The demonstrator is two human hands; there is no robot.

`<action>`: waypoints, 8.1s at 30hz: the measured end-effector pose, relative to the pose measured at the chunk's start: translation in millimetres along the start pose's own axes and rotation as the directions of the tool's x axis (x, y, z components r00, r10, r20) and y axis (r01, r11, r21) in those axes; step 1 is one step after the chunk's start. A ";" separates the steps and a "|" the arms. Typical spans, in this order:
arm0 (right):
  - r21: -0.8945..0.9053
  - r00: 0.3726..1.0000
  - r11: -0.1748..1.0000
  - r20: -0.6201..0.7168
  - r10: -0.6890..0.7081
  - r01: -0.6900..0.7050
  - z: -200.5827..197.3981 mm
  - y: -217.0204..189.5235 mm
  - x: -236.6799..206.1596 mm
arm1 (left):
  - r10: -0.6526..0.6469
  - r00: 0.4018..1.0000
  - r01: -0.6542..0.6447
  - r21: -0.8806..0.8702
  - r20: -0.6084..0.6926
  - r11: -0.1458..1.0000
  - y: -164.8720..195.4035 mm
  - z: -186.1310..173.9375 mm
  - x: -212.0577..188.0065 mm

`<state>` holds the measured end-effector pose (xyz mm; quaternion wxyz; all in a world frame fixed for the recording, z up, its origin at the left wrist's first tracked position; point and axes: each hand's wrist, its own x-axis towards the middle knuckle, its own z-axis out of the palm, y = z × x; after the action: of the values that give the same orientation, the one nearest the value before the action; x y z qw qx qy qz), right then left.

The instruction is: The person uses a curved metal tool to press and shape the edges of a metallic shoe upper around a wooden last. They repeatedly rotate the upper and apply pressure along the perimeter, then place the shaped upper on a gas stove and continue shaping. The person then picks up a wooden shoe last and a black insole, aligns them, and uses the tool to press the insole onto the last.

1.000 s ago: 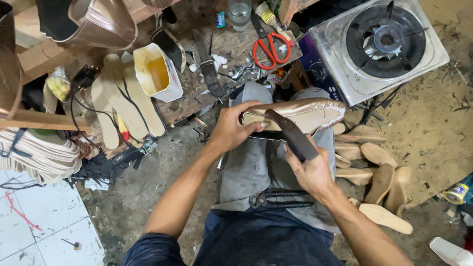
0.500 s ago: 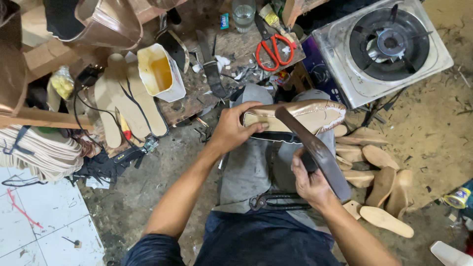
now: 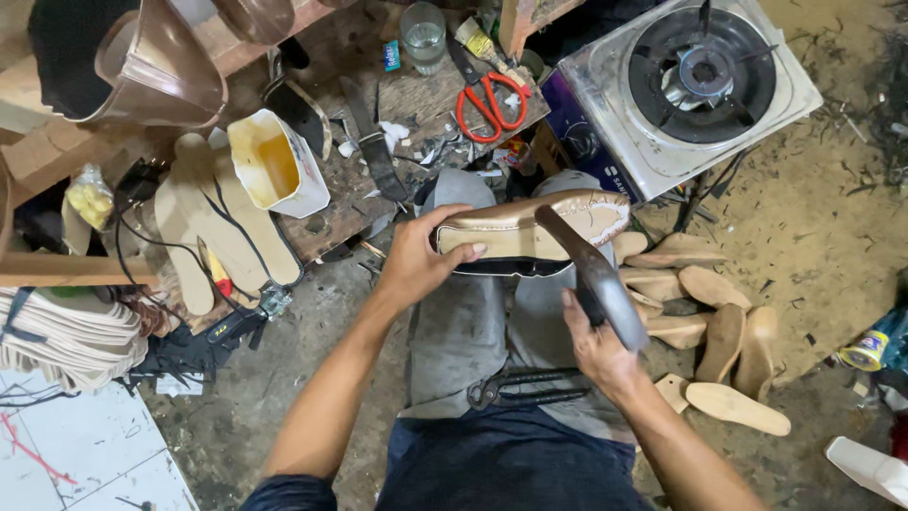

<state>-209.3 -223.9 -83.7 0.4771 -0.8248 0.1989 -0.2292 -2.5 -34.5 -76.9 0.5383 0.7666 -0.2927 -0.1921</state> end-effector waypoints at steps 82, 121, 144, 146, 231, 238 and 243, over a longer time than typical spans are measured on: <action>-0.268 0.771 0.938 0.636 0.001 0.220 14.0 -18.5 -12.2 | 0.272 0.958 -0.263 -0.095 0.094 0.960 64.0 9.2 -2.8; -0.200 0.884 0.966 0.405 0.234 -0.164 2.6 -31.2 17.8 | 0.618 0.785 -0.545 0.426 -0.043 0.722 4.3 50.7 -2.2; -0.305 0.965 0.952 0.250 0.077 0.003 36.7 -1.1 42.1 | -0.020 0.987 -0.036 0.341 0.159 0.939 13.4 45.1 70.9; -0.347 0.940 0.935 0.337 0.057 0.068 19.2 4.4 41.2 | 0.135 0.979 -0.183 0.353 0.156 0.918 11.5 46.7 61.8; -0.191 0.894 0.960 0.436 -0.103 0.204 32.0 -22.8 31.8 | 0.270 0.954 -0.276 0.030 0.130 0.961 21.1 8.5 -7.5; -0.033 0.882 0.994 0.465 -0.080 0.108 25.7 -34.0 36.1 | 0.223 0.968 -0.230 0.051 0.117 0.972 28.2 11.4 -11.4; -0.446 0.868 0.817 0.481 -0.126 0.365 36.9 -42.9 25.1 | 0.252 0.960 -0.259 0.050 0.119 0.965 28.7 13.5 -11.5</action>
<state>-163.1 -192.0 -57.5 0.2318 -0.9714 0.0324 -0.0398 -26.4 -43.7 -54.9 0.5160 0.7276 -0.4250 -0.1539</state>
